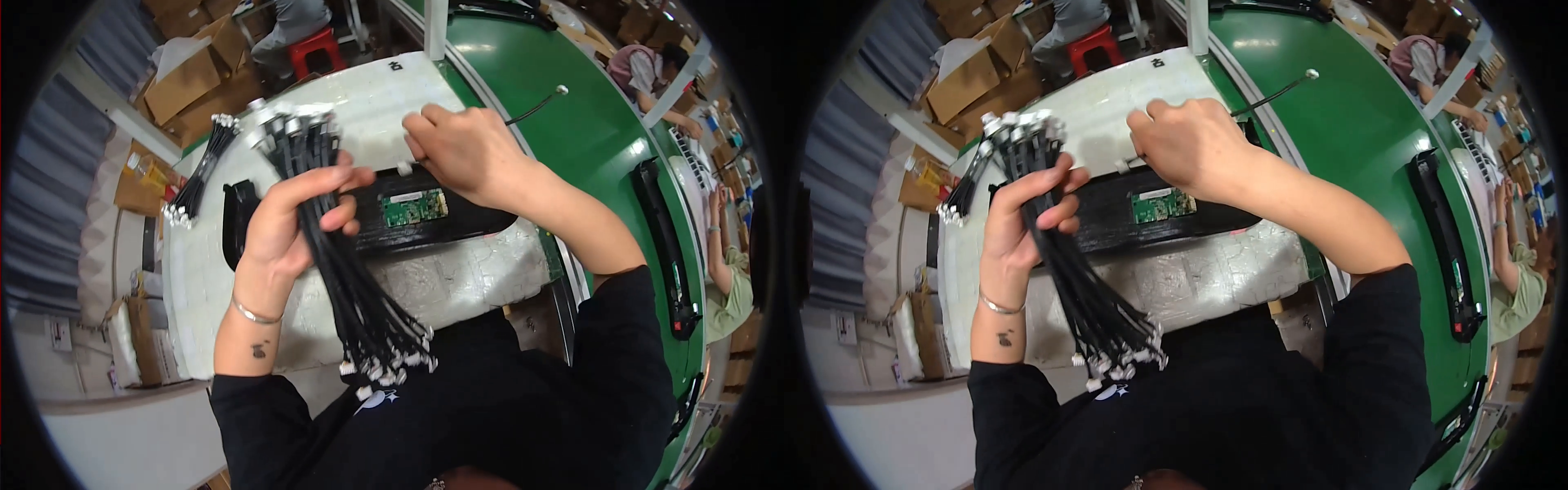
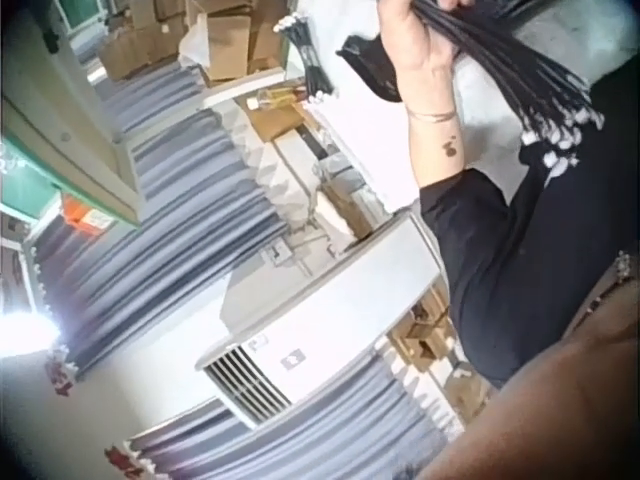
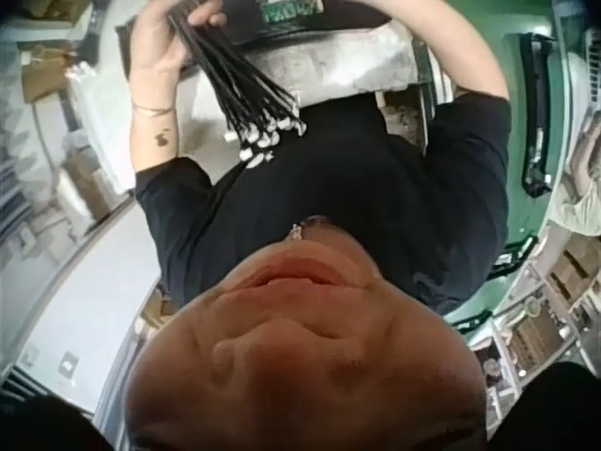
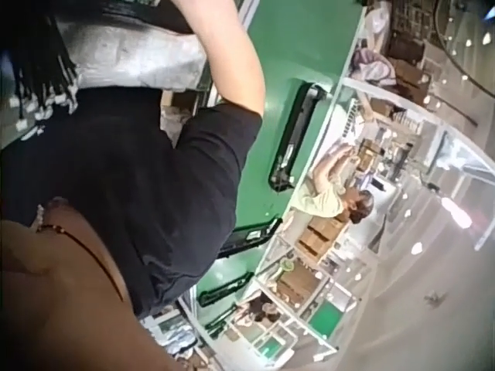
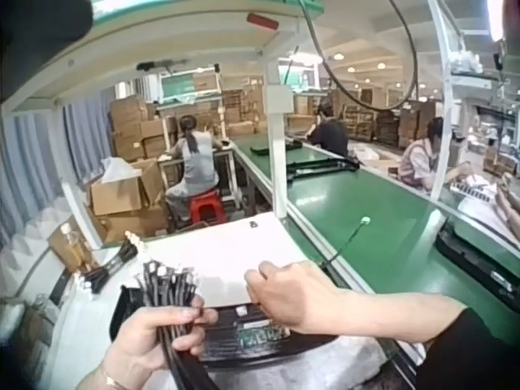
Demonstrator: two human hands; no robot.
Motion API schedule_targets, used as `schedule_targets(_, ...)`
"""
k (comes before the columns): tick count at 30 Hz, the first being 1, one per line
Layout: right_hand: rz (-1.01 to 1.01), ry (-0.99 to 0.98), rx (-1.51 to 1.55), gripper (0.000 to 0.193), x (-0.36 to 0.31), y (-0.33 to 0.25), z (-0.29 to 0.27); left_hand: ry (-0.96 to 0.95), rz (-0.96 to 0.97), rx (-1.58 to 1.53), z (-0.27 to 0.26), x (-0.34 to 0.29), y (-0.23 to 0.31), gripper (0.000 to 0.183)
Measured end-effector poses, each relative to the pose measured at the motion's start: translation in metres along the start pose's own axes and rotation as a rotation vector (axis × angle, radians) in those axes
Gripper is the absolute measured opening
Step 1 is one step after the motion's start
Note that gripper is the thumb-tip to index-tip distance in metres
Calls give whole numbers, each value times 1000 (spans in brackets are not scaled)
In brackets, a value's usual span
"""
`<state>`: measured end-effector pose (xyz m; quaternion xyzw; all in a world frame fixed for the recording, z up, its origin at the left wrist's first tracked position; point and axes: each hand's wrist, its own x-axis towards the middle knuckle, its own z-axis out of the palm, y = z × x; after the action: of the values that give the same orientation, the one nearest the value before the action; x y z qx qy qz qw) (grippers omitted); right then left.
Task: Assembling electronic components by plugging connector wires into a circuit board on a factory assembly line.
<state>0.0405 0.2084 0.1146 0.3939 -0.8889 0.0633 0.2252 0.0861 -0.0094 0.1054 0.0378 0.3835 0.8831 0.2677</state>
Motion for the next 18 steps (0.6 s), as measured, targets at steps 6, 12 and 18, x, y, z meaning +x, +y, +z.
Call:
schedule_targets(6, 172, -55, -57, 15, -18, 0, 20, 175, -76, 200, 15, 30, -19, 17)
schedule_targets(12, 202, -202, 87, 14, -41, 14, 12, 193, -144, 408, 34, 55, -41, 18)
schedule_targets(18, 13, 86, 478, 15, -61, 23, 13, 163, -153, 503, 26, 73, -48, 16)
